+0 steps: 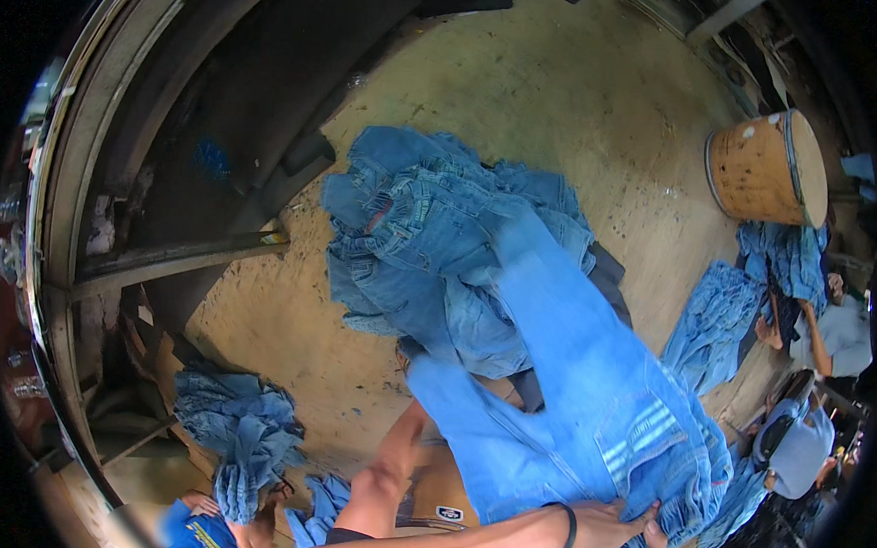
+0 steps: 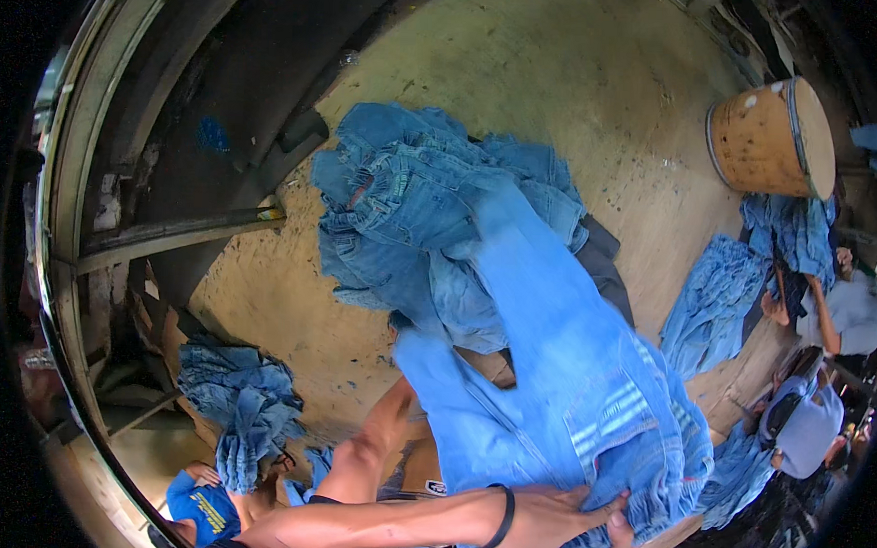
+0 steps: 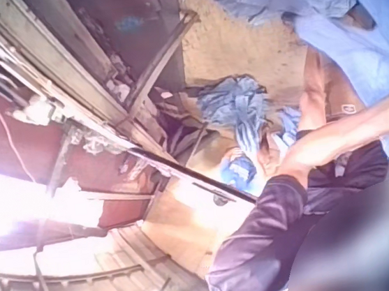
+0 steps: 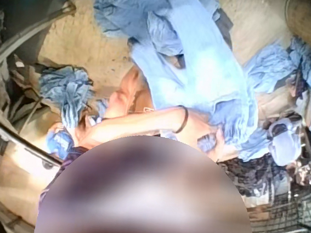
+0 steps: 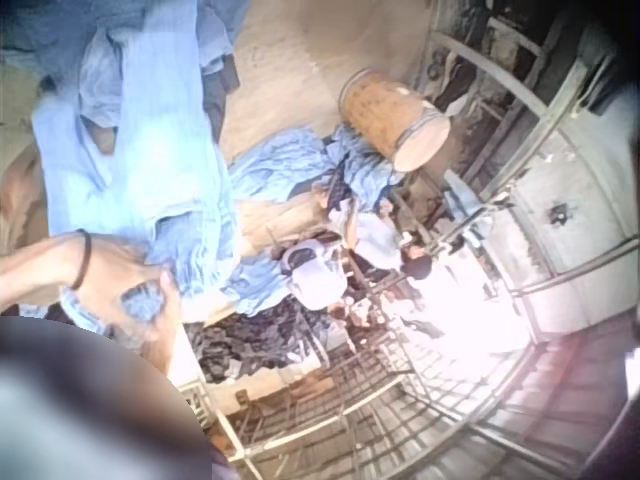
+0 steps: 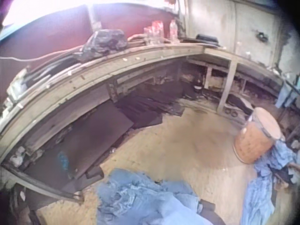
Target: The person sits on the floor and sorts through a large pile of denim shorts, picking them up, shaking them out, and stacking them into a neat pile. The person occasionally lifts the stack to adjust it and continues the repetitive sorting process.
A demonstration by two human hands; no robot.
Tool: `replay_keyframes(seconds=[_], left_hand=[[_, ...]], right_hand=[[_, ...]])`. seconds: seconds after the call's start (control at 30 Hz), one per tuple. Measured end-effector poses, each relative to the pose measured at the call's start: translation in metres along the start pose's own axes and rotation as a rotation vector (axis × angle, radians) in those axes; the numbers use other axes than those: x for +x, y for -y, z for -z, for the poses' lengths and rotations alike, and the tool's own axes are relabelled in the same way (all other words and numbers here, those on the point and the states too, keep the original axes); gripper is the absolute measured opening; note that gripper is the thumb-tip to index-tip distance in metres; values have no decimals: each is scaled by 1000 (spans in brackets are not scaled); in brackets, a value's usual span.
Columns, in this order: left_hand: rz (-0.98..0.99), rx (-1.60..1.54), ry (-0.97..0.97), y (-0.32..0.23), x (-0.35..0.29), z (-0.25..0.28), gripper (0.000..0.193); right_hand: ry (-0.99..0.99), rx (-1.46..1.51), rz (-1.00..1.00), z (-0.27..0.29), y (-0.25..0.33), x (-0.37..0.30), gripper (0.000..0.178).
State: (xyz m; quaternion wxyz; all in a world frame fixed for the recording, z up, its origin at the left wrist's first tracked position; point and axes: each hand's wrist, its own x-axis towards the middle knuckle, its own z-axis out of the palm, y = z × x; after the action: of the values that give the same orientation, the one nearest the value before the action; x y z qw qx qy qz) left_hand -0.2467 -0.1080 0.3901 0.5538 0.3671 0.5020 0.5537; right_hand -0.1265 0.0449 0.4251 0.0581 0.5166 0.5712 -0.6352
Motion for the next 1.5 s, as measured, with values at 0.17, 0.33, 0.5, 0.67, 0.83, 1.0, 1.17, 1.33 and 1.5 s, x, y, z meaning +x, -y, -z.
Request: replay_keyframes(seconds=[0.17, 0.33, 0.5, 0.67, 0.83, 1.0, 1.17, 1.33, 1.5], left_hand=[[-138, -494, -33, 44, -1, 12, 90], [-35, -762, -574, 172, -69, 66, 48], [781, 173, -2047, 329, -198, 172, 59], [603, -144, -1610, 348, -270, 204, 63], [434, 373, -1503, 282, -202, 117, 58], [376, 178, -1482, 243, -141, 43, 43], [-78, -338, -1141, 229, -148, 31, 31], [215, -380, -1181, 200, -85, 6, 45], [19, 382, -638, 103, 29, -99, 47]], right_hand=[[-169, -58, -12, 2, 8, -3, 70], [-14, -220, -21, -113, -44, 88, 79], [153, -497, 123, -314, -125, 211, 84], [280, -483, 243, -402, -161, 233, 59], [514, -321, 73, -401, -138, 209, 90], [634, -943, 283, -365, -131, 215, 101], [576, -690, 289, -254, -127, 199, 65], [398, -432, 405, -107, -97, 116, 66], [185, -285, 358, 76, -65, 23, 62]])
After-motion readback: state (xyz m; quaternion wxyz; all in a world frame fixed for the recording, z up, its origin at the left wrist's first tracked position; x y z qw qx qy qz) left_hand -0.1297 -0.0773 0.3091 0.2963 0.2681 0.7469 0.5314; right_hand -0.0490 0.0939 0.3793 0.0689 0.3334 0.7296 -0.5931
